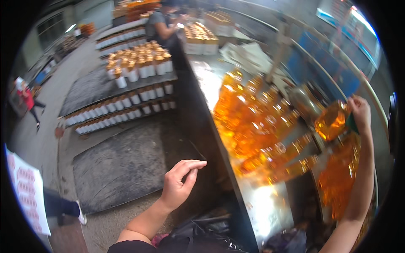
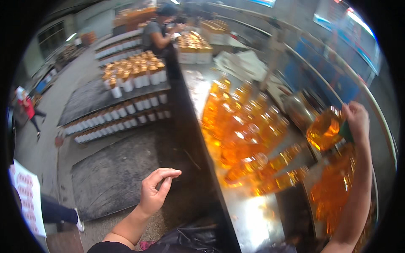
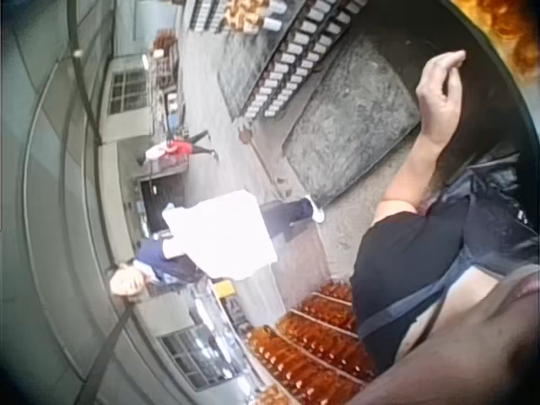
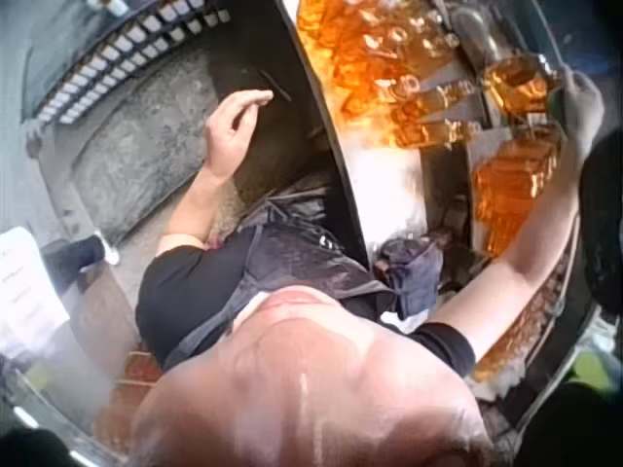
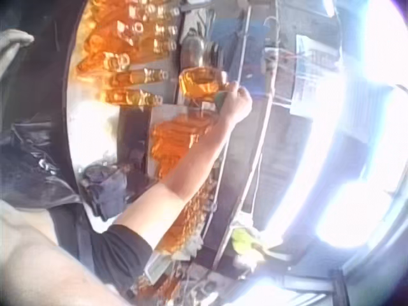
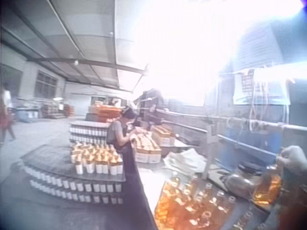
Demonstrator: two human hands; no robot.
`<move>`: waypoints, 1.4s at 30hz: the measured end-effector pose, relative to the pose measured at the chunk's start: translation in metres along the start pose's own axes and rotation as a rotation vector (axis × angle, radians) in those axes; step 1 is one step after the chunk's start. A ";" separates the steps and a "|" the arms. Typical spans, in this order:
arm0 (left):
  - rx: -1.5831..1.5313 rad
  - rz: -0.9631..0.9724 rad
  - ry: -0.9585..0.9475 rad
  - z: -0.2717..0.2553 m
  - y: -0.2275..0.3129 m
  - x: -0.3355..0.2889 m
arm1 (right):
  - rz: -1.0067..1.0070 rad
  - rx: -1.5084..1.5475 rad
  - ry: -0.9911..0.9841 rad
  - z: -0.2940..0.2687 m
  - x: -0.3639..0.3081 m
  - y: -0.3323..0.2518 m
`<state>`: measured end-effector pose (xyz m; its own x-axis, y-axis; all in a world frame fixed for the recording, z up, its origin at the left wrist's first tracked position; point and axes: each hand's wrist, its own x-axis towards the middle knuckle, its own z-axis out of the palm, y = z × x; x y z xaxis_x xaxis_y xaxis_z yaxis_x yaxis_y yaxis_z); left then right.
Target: The person picks up amber-colored bottles from a table, applies a label to the front of each bottle, and smooths it down with a green card. They then place the labeled bottle aside and repeat the process with the next bottle.
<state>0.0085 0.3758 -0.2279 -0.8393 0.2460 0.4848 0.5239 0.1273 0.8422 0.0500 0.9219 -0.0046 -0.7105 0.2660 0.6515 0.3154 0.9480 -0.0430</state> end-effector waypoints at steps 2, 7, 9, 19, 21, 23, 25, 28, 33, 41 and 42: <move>0.101 -0.074 0.106 -0.031 -0.005 -0.011 | 0.099 -0.008 -0.055 0.057 0.002 0.005; 0.072 -0.233 0.515 -0.138 -0.058 -0.036 | 0.259 -0.067 -0.216 0.147 -0.009 0.019; 0.026 -0.288 0.743 -0.193 -0.089 -0.063 | 0.323 -0.021 -0.373 0.163 -0.014 0.006; -0.094 -0.235 1.383 -0.395 -0.115 -0.214 | 0.265 0.069 -0.083 0.192 -0.011 0.033; -0.120 -0.071 1.352 -0.413 -0.102 -0.239 | 0.142 0.154 -0.137 0.188 -0.001 0.004; -0.234 0.030 1.261 -0.393 -0.088 -0.217 | 0.078 0.268 -0.110 0.187 0.019 0.027; -0.225 0.160 1.193 -0.383 -0.058 -0.217 | -0.060 0.462 -0.238 0.181 0.031 0.007; -0.191 0.349 1.160 -0.358 -0.009 -0.206 | -0.134 0.659 -0.226 0.155 0.012 -0.058; -0.381 0.600 1.316 -0.356 0.020 -0.220 | -0.218 0.784 -0.279 0.092 -0.032 -0.136; -0.448 0.782 1.265 -0.305 0.096 -0.158 | 0.004 0.770 -0.284 -0.056 -0.163 -0.183; -0.442 0.784 1.164 -0.308 0.120 -0.164 | 0.025 0.715 -0.297 -0.066 -0.168 -0.194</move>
<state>0.1639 0.0544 -0.1337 -0.1216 -0.8103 0.5733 0.9837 -0.0213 0.1784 0.1501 0.6820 -0.0560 -0.8791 0.2286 0.4182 -0.0777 0.7970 -0.5990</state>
